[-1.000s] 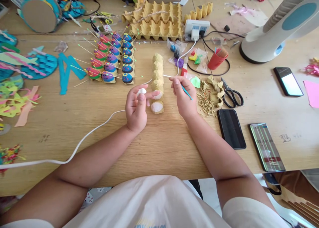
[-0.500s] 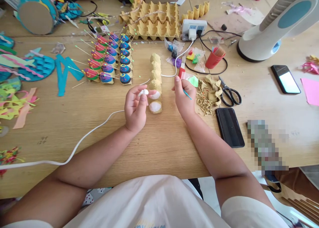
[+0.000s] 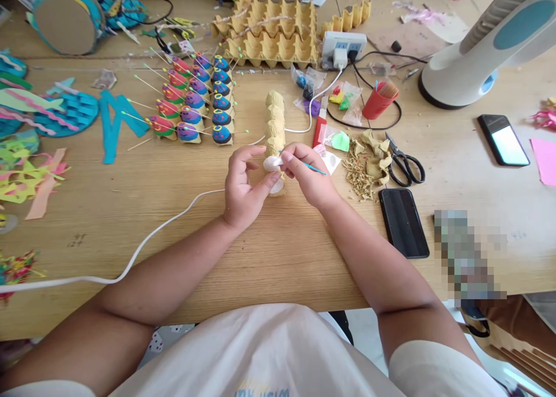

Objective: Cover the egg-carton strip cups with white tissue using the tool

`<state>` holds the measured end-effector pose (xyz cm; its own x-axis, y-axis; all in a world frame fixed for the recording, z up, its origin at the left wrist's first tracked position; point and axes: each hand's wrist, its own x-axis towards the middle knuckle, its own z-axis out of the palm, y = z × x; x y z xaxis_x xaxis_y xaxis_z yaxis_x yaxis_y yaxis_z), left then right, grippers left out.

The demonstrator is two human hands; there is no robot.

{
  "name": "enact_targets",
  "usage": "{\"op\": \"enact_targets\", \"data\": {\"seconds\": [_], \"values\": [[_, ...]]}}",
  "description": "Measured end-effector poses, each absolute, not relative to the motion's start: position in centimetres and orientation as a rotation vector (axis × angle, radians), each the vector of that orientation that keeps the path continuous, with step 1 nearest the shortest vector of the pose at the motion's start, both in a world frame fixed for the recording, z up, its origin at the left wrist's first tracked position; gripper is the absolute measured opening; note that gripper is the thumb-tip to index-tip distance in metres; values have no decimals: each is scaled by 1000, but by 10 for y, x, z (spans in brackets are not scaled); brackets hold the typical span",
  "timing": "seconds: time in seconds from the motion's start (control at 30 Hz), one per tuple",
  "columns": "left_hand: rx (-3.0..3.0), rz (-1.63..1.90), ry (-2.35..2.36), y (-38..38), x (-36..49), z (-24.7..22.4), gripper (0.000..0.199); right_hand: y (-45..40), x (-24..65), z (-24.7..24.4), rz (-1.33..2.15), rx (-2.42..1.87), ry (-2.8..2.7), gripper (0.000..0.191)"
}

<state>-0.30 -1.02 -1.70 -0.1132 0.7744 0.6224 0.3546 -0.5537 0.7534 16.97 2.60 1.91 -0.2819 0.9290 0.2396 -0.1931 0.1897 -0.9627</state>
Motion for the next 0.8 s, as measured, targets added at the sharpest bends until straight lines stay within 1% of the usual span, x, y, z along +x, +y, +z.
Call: {"op": "enact_targets", "data": {"seconds": [0.13, 0.2, 0.3, 0.5, 0.6, 0.8], "values": [[1958, 1677, 1225, -12, -5, -11, 42, 26, 169, 19, 1158, -843, -1468, 71], [1991, 1674, 1210, -14, -6, -8, 38, 23, 169, 22, 1049, -869, -1542, 76], [1982, 1694, 1116, -16, -6, -4, 35, 19, 170, 29, 975, -846, -1629, 73], [1881, 1756, 1079, -16, -4, -5, 25, 20, 170, 27, 1021, -781, -1678, 61], [1831, 1804, 1084, -14, -3, -7, 21, 20, 169, 26, 972, -806, -1682, 62], [1771, 1811, 1072, -14, -1, -8, 17, 17, 168, 26, 853, -852, -1717, 71]]}}
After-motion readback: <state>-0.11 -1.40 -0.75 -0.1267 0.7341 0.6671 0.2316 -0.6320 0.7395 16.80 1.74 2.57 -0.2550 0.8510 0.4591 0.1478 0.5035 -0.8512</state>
